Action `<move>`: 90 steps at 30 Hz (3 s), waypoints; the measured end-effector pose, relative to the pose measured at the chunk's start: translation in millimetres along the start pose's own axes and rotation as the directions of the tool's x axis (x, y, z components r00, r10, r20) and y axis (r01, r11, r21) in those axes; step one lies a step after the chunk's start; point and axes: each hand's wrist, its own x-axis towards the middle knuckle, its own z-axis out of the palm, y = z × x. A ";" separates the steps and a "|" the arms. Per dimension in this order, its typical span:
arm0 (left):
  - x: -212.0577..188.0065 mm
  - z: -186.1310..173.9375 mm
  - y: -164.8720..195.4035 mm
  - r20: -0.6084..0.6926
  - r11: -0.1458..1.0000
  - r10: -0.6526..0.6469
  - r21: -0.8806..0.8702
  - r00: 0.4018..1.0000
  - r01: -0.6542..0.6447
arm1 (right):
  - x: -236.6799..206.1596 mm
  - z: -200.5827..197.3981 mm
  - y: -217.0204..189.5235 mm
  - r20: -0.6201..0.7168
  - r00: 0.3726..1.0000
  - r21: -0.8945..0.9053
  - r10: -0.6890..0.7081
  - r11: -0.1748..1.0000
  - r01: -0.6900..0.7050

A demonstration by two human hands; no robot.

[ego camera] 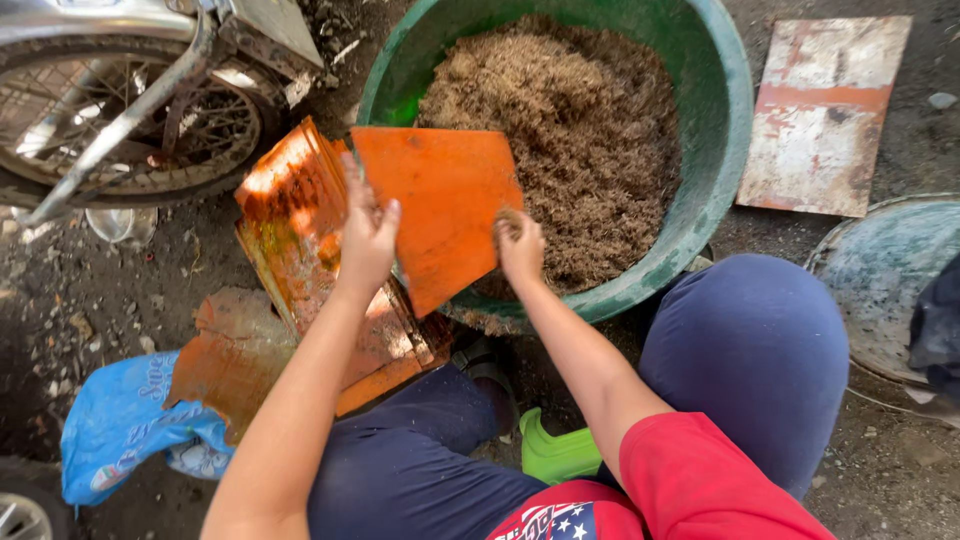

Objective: The person sits on a low stool and scrubs orange rectangular plates with a handful of fibrous material taken from a green basin. They wipe each plate thoroughly and place it on a stack on the ground.

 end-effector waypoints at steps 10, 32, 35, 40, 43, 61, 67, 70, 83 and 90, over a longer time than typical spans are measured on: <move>-42.5 16.7 36.8 0.681 0.028 0.427 0.647 0.595 -0.762 | 24.2 -27.8 -5.5 0.137 0.815 0.213 0.563 0.787 -0.579; -26.6 -32.0 -0.6 -0.219 0.913 0.285 0.359 0.933 -0.195 | 48.5 -73.8 -204.5 0.338 0.897 -0.325 -0.285 0.859 0.395; -16.4 -11.8 -30.4 -0.228 0.913 0.232 0.386 0.946 -0.132 | 15.3 -14.6 -206.8 0.377 0.613 -0.406 -0.695 0.471 0.783; -17.2 -17.5 -54.3 -0.247 0.925 0.152 0.376 0.957 -0.049 | 21.2 27.2 -156.9 0.318 0.542 -0.407 -0.778 0.404 0.819; -28.2 -26.8 -57.9 -0.222 0.941 -0.039 0.320 0.974 0.111 | 55.0 -1.6 -120.2 0.321 0.501 -0.381 -0.803 0.375 0.845; -26.0 -44.2 -161.4 -0.113 0.946 -0.315 -0.121 0.942 0.301 | 129.9 -107.5 -9.3 -0.269 0.916 -0.576 0.298 0.712 -0.401; -36.1 -81.8 -131.0 -0.327 0.936 -0.352 -0.105 0.877 0.336 | 74.0 -77.8 4.9 0.265 0.817 -0.937 0.513 0.339 0.091; -38.2 -88.1 -131.8 -0.439 0.868 -0.314 0.228 0.842 0.442 | 70.5 -76.4 28.7 0.223 0.875 -0.931 0.429 0.359 0.061; -11.7 -29.8 -145.9 -0.286 0.876 -0.457 -0.309 0.842 0.371 | 90.5 0.2 -66.6 0.599 0.794 -0.287 0.103 0.954 0.093; -0.3 -7.1 -108.6 -0.334 0.880 -0.445 -0.333 0.831 0.338 | -2.1 81.0 -143.5 0.490 0.863 -0.272 -0.122 0.919 0.284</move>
